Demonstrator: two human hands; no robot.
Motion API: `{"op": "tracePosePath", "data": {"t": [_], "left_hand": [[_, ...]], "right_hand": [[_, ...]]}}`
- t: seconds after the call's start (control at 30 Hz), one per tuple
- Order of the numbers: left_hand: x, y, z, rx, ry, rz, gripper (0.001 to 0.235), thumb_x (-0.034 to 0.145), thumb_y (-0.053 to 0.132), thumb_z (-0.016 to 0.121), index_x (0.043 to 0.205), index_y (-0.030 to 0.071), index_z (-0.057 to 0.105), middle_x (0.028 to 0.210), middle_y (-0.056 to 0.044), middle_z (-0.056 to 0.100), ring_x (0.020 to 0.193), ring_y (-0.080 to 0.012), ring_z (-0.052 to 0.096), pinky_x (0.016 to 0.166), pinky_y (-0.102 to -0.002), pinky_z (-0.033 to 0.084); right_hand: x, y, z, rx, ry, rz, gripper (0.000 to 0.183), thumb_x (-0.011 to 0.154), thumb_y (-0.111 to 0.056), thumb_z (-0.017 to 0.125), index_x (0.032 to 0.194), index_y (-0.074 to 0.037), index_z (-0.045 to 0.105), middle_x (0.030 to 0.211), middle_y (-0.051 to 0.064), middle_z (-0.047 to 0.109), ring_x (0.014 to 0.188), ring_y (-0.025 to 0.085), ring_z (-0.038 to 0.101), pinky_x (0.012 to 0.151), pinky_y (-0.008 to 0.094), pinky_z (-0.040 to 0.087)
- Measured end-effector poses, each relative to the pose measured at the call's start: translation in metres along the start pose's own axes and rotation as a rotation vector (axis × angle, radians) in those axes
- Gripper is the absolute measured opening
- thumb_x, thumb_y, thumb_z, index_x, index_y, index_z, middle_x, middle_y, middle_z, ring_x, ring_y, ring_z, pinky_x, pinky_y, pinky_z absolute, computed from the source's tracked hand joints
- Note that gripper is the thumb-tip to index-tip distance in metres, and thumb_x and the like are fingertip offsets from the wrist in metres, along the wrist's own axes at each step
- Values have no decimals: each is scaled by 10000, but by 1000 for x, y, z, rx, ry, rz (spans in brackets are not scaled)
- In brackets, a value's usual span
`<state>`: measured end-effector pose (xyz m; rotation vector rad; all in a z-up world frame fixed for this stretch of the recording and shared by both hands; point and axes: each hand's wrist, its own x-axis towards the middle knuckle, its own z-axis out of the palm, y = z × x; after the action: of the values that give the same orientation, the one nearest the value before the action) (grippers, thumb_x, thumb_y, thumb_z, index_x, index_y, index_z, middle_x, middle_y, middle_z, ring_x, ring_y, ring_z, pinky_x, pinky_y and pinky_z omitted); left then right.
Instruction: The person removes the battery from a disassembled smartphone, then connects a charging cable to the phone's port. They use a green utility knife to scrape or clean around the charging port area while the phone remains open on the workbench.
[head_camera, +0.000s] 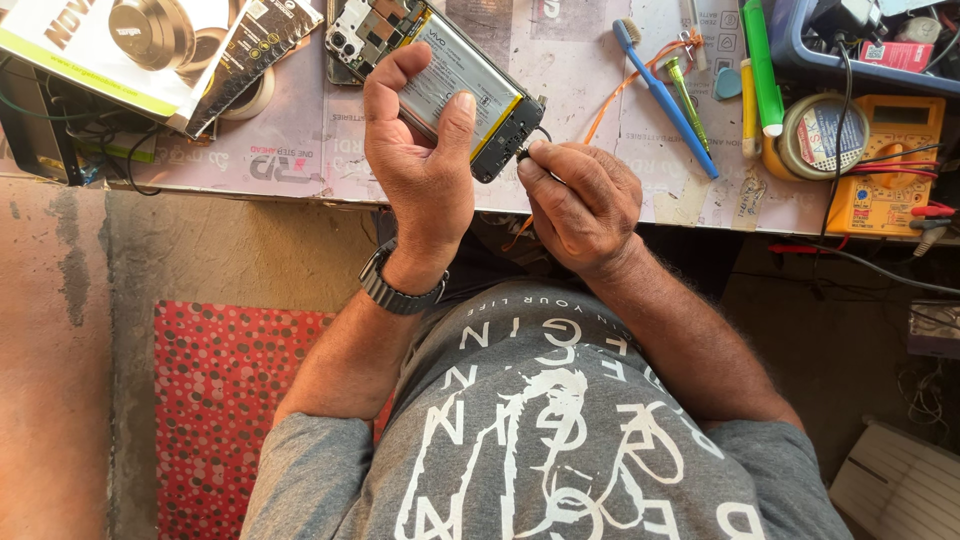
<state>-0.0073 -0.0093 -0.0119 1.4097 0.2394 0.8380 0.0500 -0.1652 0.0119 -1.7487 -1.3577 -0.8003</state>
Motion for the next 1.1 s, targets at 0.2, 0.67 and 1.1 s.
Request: {"op": "tracePosePath", "data": {"t": [0.2, 0.67, 1.1], "left_hand": [[-4, -8, 4, 50, 19, 41, 355, 1087, 6, 651, 1403, 24, 491, 1302, -49, 583, 1126, -83, 612, 1011, -249, 553], [11, 7, 4, -83, -70, 144, 773, 1078, -70, 663, 1605, 142, 138, 1517, -44, 408, 1298, -117, 520, 1177, -294, 464], [19, 16, 16, -264, -179, -28, 789, 940, -40, 703, 1531, 22, 182, 1283, -194, 611, 1103, -257, 675, 1040, -412, 578]], "right_hand": [[-5, 1, 5, -7, 10, 6, 261, 822, 117, 856, 1024, 47, 706, 1044, 139, 679, 892, 259, 730, 763, 353, 644], [14, 2, -21, 4, -203, 285, 811, 879, -425, 976, 1393, -40, 482, 1430, 185, 544, 1347, 335, 524, 1200, 516, 363], [12, 7, -15, 112, -163, 298, 807, 752, -181, 991, 1366, -19, 493, 1265, 151, 624, 1176, 323, 641, 1091, 479, 488]]}}
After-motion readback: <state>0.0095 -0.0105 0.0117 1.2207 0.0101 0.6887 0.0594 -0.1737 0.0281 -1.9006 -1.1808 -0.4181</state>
